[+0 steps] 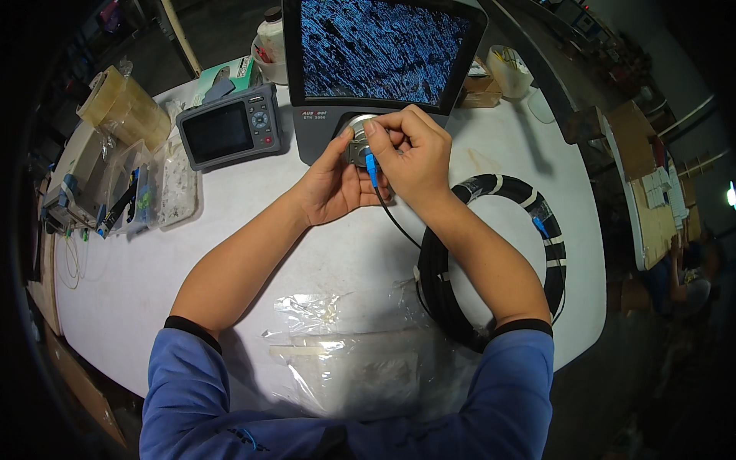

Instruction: The recorder uses a fiber optic inspection scope to check the end face of a blue cable connector, viewing the live image on an adjacent monitor.

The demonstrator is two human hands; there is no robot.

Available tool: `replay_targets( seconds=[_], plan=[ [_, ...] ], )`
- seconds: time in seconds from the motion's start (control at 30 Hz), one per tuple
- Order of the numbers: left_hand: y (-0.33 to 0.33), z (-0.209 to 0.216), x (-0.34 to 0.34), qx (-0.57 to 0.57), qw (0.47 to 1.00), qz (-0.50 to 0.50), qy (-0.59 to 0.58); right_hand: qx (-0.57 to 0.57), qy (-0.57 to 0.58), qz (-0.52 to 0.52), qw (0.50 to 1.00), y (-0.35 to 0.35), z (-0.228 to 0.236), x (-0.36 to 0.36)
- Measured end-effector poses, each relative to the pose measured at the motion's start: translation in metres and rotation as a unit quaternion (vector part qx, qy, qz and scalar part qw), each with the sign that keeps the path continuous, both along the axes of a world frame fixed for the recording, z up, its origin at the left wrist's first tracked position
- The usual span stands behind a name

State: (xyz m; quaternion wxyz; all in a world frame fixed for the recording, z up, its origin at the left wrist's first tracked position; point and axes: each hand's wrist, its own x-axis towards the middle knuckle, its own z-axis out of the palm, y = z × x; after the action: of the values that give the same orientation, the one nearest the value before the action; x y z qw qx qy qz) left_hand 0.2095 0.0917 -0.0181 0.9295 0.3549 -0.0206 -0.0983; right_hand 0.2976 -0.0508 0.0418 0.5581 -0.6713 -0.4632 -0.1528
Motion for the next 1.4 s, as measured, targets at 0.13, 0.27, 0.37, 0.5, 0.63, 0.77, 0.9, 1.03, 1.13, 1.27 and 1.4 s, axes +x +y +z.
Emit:
replay_targets(
  seconds=[0.13, 0.27, 0.37, 0.5, 0.63, 0.77, 0.9, 1.03, 1.13, 1.27, 1.4],
  plan=[
    [0.001, -0.001, 0.0, 0.004, 1.0, -0.002, -0.006, -0.001, 0.0, -0.002, 1.0, 0.0, 0.001, 0.0],
    [0.001, -0.001, -0.001, 0.01, 1.0, 0.0, -0.006, 0.003, 0.004, 0.001, 1.0, 0.001, 0.0, -0.001],
    [0.002, 0.0, -0.001, 0.012, 1.0, -0.001, -0.012, 0.003, 0.003, 0.004, 1.0, 0.001, 0.0, 0.0],
    [-0.004, 0.009, -0.003, 0.008, 1.0, 0.01, 0.004, -0.007, -0.005, 0.003, 1.0, -0.002, 0.0, 0.001],
    [-0.005, 0.011, -0.003, -0.002, 1.0, 0.021, 0.016, -0.041, -0.017, 0.019, 0.999, -0.01, 0.002, 0.005],
    [-0.001, 0.007, -0.005, -0.011, 0.999, 0.02, 0.023, -0.071, -0.034, 0.025, 0.997, -0.027, 0.002, 0.005],
    [0.003, 0.0, -0.001, -0.024, 1.0, -0.018, 0.007, -0.093, -0.015, 0.007, 0.996, -0.046, -0.007, 0.014],
    [0.004, 0.002, -0.003, -0.023, 1.0, -0.01, 0.013, -0.108, 0.01, 0.058, 0.992, -0.044, -0.007, 0.014],
    [0.002, 0.001, -0.002, -0.026, 0.999, -0.016, 0.02, -0.122, 0.0, 0.067, 0.99, -0.045, -0.007, 0.016],
    [0.001, 0.001, -0.002, -0.023, 0.999, -0.015, 0.018, -0.129, 0.004, 0.067, 0.989, -0.045, -0.005, 0.015],
    [0.002, 0.002, -0.004, -0.022, 1.0, -0.005, 0.015, -0.129, 0.003, 0.07, 0.989, -0.043, -0.007, 0.014]
  ],
)
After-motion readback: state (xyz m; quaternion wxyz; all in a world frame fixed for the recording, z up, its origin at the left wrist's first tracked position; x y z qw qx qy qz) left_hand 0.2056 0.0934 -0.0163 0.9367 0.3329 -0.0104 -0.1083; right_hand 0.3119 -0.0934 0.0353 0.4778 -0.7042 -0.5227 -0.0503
